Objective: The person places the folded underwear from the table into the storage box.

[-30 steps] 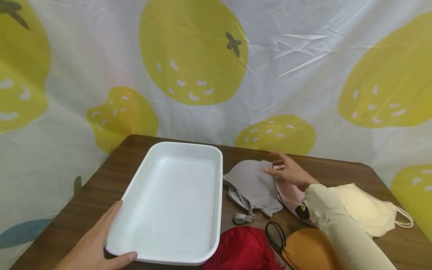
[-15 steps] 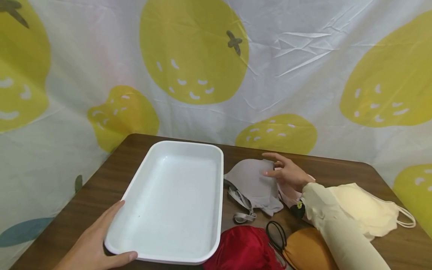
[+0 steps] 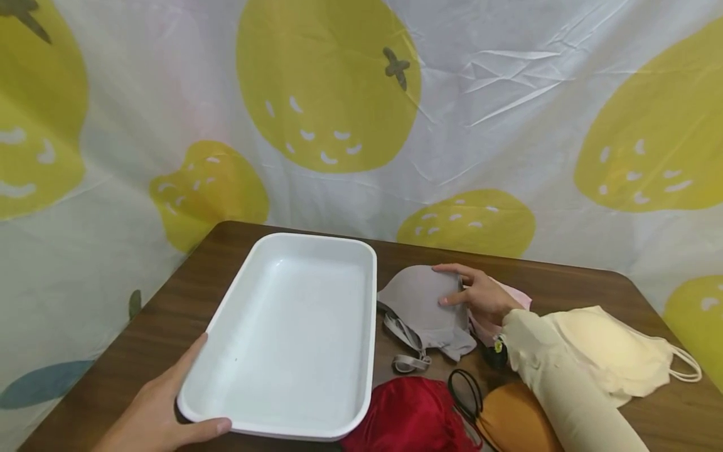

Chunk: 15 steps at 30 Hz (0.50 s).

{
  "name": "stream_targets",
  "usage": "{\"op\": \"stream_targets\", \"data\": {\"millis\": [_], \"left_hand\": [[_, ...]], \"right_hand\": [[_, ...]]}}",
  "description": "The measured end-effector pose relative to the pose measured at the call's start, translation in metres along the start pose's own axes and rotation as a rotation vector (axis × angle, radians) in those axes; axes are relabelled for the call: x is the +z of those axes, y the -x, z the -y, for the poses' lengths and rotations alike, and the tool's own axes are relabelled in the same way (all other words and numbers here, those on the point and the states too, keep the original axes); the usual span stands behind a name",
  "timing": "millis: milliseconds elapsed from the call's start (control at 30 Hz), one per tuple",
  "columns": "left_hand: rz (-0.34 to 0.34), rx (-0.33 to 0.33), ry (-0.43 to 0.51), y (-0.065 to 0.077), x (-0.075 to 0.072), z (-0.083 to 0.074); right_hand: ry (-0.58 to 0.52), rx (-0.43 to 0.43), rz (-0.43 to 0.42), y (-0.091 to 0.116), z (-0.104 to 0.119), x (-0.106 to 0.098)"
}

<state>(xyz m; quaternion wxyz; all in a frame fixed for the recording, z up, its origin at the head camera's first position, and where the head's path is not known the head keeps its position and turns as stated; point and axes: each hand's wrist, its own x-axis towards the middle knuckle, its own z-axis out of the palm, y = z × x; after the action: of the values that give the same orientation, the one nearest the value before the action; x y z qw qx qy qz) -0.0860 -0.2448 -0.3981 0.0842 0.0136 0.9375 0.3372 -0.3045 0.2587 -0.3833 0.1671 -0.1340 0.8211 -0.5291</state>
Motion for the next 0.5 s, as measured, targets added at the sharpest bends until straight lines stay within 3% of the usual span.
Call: {"op": "stream_targets", "data": {"millis": [167,500], "left_hand": [[0.000,0.002,-0.009,0.0000,-0.0002,0.0013],[0.066,-0.051,0.037,-0.0008,-0.0021,0.0023]], "right_hand": [[0.024,-0.023,0.013,-0.0058,-0.0024,0.0036],[0.161,-0.092,0.094,-0.0069,-0.0032,0.0046]]}}
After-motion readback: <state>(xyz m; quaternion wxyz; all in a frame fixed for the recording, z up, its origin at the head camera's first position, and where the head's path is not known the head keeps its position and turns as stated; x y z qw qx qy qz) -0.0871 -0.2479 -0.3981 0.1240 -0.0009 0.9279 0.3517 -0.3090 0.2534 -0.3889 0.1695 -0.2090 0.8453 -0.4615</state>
